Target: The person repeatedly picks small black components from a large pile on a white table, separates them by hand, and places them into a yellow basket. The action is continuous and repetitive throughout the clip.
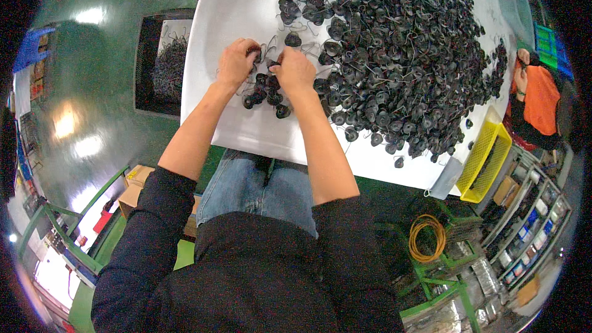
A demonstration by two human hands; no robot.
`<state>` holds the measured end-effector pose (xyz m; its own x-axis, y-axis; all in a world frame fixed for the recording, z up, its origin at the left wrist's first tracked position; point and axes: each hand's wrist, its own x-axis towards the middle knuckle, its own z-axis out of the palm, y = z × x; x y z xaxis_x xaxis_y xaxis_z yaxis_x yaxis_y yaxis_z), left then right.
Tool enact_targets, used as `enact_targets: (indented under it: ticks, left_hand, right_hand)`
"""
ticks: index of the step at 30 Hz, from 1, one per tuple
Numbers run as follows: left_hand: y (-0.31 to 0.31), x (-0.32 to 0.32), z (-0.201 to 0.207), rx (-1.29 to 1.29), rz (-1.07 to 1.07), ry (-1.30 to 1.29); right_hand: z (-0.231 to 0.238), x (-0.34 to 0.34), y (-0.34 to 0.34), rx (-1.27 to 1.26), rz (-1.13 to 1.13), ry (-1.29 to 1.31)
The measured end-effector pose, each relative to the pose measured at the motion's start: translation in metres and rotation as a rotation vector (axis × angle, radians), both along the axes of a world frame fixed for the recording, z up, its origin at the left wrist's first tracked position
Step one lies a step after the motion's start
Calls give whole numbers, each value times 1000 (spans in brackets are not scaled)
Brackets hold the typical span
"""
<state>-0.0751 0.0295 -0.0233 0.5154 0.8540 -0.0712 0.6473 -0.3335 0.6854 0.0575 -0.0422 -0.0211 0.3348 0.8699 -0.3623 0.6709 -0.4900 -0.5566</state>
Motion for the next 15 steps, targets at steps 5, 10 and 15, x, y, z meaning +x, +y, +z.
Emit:
enact_targets:
  ticks: [5,10,15]
  left_hand:
    - [5,-30,21,-557,184,-454]
    - [-4,-45,16,-1022,369,-790]
    - [-16,-36,-2,-1233,459,-1247]
  right_hand:
    - [17,38,-37,172,-485,1199]
    - [20,55,-25,163,-633,1267]
    - [-14,36,18,41,-341,-94]
